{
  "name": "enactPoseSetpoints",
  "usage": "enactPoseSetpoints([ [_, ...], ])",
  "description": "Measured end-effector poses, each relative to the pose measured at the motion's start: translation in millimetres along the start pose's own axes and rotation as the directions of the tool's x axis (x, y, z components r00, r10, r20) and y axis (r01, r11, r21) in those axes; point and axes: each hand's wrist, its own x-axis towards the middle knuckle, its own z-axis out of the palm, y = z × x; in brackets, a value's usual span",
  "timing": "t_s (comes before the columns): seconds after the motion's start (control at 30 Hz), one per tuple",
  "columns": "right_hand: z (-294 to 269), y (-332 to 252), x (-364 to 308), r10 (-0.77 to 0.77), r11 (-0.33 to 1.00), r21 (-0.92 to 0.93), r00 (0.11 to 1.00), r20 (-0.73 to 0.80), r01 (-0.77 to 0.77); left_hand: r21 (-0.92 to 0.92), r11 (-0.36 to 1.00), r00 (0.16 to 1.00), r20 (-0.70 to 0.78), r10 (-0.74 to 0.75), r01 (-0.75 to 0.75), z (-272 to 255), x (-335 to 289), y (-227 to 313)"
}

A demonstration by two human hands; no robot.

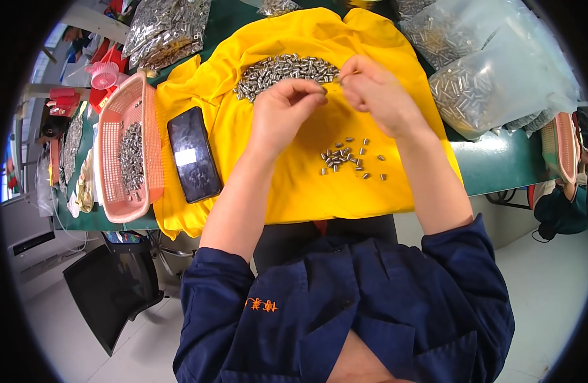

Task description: Sorting and inspecting small metal components by hand on a workshop table.

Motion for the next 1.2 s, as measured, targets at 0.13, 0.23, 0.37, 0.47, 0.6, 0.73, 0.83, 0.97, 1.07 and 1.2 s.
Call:
enactPoseSetpoints([
  [0.13,-14,-15,2,-0.176,0.983,-0.091,0.966,-0.191,0.161,0.527,0.833,0.947,0.320,-0.011,-0.168,12,-15,3],
  [0.23,-11,-17,0,-0.182,0.983,-0.064,0.967,-0.180,0.173,0.481,0.799,0.890,0.432,0.144,-0.362,19,-16,16],
  [0.37,-13,-18,1,-0.183,0.981,-0.095,0.963,-0.196,0.167,0.768,0.570,0.956,0.238,0.170,-0.292,18,20,20],
  [0.47,-13,-16,3,-0.231,0.967,-0.148,0.955,-0.188,0.206,0.857,0.399,0.943,0.268,0.195,-0.326,24,48,9],
  [0.6,-16,-12,5,-0.234,0.971,-0.101,0.955,-0.181,0.219,0.916,0.274,0.955,0.265,0.134,-0.292,27,63,-2],
  [0.73,-17,-13,3,-0.231,0.966,-0.160,0.956,-0.181,0.203,0.906,0.223,0.933,0.343,0.106,-0.359,27,69,-2],
  [0.83,-19,-11,4,-0.248,0.957,-0.196,0.954,-0.166,0.215,0.905,0.187,0.923,0.368,0.111,-0.383,28,67,6],
  [0.97,-14,-5,6,-0.290,0.920,-0.312,0.947,-0.135,0.237,0.516,0.856,0.982,0.153,-0.112,0.017,14,39,17],
  [1.07,-10,-6,0,-0.260,0.839,-0.506,0.964,-0.054,0.198,-0.083,0.979,0.975,0.135,-0.175,0.187,3,22,8],
  [1.2,-1,-6,-2,-0.241,0.840,-0.501,0.971,-0.001,0.208,-0.266,0.949,0.984,0.105,-0.145,0.168,0,17,7],
])
